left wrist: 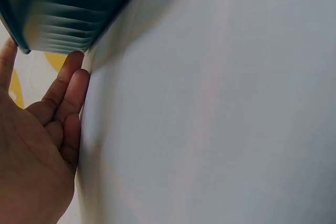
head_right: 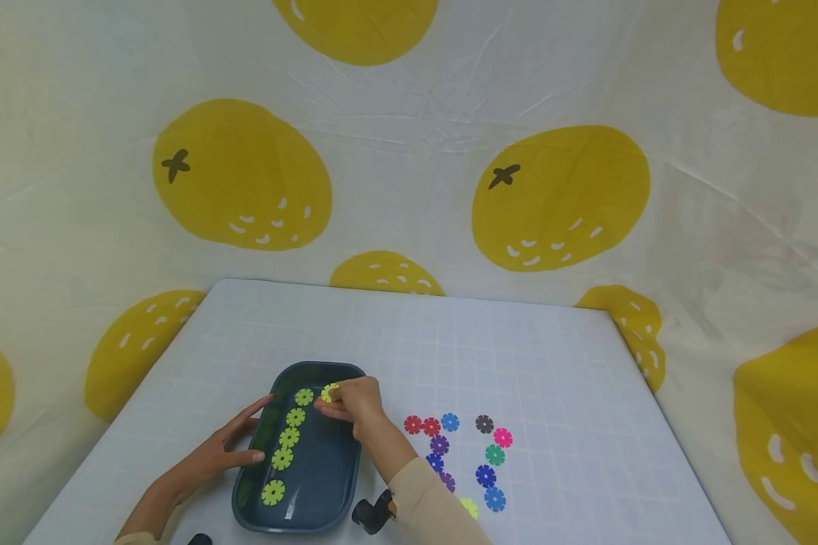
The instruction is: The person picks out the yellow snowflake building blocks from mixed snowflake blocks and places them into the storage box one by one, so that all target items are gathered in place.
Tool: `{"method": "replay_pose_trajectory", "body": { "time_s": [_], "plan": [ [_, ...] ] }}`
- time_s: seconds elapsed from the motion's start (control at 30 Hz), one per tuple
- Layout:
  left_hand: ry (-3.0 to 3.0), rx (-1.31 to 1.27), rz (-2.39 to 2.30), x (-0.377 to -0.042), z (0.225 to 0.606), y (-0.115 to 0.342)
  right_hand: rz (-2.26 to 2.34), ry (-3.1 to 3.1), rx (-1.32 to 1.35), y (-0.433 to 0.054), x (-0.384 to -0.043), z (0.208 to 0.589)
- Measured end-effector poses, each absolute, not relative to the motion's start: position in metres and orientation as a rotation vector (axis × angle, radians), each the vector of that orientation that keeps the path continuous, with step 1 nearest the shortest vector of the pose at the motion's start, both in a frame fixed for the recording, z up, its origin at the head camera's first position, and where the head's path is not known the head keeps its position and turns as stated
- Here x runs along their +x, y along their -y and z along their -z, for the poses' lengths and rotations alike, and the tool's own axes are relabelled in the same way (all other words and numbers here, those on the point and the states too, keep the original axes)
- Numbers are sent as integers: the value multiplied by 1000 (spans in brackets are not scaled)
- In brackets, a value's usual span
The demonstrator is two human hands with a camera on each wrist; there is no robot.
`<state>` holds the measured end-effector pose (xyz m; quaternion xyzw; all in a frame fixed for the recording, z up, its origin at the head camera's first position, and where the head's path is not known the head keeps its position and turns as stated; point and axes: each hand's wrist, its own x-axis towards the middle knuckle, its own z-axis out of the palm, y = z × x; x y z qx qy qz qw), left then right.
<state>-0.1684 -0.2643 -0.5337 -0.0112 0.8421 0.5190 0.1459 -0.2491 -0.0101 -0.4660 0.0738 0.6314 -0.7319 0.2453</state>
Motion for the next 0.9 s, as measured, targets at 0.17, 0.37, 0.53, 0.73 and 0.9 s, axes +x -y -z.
{"method": "replay_pose_trajectory", "body": {
  "time_s": [0.17,0.37,0.53,0.73,0.9],
  "plan": [
    [-2437,-14,-1493,-168,530,264,2001,-1724,200,12,-249,466],
    [-2428,-20,-1496,-168,530,264,1999,-1720,213,16,-251,465],
    [-2429,-24,-1500,-168,530,265,1986,-1752,225,23,-255,465],
    [-2402,-27,-1517,-168,533,266,1966,-1776,235,30,-258,467],
    [-2408,-24,-1517,-168,532,265,1938,-1816,260,36,-261,466]
  ]
}}
